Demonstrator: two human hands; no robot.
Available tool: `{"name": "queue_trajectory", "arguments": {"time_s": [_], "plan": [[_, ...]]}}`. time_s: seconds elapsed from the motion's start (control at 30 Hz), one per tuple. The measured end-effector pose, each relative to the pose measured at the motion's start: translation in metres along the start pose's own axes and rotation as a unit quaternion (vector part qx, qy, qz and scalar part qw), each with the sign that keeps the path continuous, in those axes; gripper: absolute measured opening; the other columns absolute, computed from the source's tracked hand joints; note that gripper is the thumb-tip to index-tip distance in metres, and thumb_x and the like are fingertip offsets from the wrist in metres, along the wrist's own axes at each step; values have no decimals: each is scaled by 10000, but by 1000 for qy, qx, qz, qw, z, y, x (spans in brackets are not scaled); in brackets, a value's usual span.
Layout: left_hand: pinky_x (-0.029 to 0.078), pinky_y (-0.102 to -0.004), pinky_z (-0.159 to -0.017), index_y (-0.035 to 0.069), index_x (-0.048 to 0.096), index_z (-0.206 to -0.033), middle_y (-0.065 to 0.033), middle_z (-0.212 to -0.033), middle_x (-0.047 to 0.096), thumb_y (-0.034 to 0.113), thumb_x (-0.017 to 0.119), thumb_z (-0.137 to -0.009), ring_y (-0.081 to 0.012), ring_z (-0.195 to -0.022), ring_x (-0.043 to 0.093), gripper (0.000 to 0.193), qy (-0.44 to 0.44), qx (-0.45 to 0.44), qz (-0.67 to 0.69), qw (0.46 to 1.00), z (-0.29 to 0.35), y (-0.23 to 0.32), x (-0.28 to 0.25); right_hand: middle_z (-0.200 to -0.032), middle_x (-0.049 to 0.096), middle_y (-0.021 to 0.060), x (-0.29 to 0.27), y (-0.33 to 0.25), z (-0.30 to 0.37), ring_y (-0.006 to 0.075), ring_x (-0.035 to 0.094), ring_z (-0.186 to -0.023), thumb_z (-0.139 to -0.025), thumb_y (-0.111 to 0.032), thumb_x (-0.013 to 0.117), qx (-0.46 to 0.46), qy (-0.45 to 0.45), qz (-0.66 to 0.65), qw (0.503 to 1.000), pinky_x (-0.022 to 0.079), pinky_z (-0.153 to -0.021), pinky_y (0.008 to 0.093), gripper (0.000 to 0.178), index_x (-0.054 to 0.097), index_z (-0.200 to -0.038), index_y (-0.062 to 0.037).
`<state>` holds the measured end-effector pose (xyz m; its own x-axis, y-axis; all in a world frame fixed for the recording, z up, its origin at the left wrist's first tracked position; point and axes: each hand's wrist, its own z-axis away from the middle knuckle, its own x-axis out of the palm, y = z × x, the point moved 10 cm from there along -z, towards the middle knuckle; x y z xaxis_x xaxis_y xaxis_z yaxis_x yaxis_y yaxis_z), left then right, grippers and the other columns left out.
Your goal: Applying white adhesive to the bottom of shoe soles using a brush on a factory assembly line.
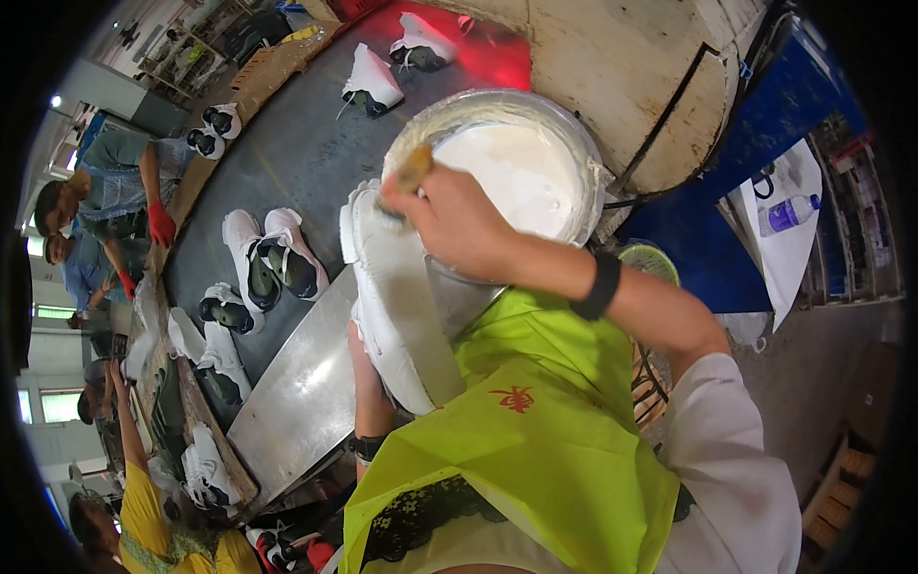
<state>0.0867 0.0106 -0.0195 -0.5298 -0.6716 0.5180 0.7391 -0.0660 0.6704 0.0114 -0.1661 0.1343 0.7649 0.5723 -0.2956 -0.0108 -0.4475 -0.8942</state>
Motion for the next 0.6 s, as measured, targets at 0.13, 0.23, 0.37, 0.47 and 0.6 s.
{"name": "queue_trajectory", "arguments": {"time_s": [0.13, 0.23, 0.37, 0.47, 0.6], "plan": [[471, -380, -939, 80, 356, -1396, -109, -1310, 514, 496, 253, -978, -258, -1134, 549, 599, -86, 14, 32, 996, -12, -1, -5, -844, 637, 175, 12, -31, 36, 302, 627, -768, -893, -147, 535, -115, -69, -34, 990, 480, -710, 349, 185, 615, -931, 15], [487, -375, -913, 71, 378, -1377, -107, -1281, 535, 465, 274, -979, -249, -1102, 568, 569, -114, -1, 97, 989, -6, -2, 0, -829, 638, 137, 17, -22, 9, 203, 616, -748, -905, -170, 554, -7, -74, -77, 994, 478, -697, 295, 219, 608, -966, 33], [502, -371, -883, 59, 403, -1352, -100, -1252, 552, 444, 296, -980, -232, -1069, 582, 545, -114, 11, 111, 987, 3, -2, 7, -825, 644, 93, -7, 0, -39, 147, 611, -752, -925, -216, 552, 37, 53, -75, 995, 478, -686, 259, 266, 605, -993, 36], [513, -369, -853, 44, 413, -1335, -93, -1236, 559, 443, 312, -980, -222, -1049, 587, 544, -28, 163, -67, 984, 13, 21, -11, -838, 646, 95, 1, 11, -11, 129, 611, -757, -929, -196, 548, 130, 67, -77, 986, 481, -687, 258, 250, 604, -1010, 34], [513, -361, -838, 20, 405, -1332, -112, -1211, 564, 419, 341, -982, -220, -1043, 584, 535, -46, 97, 56, 993, 0, 4, -35, -843, 640, 99, 13, 21, 44, 108, 603, -757, -926, -163, 554, 102, 52, -130, 985, 484, -680, 252, 227, 598, -1022, 38]]}}
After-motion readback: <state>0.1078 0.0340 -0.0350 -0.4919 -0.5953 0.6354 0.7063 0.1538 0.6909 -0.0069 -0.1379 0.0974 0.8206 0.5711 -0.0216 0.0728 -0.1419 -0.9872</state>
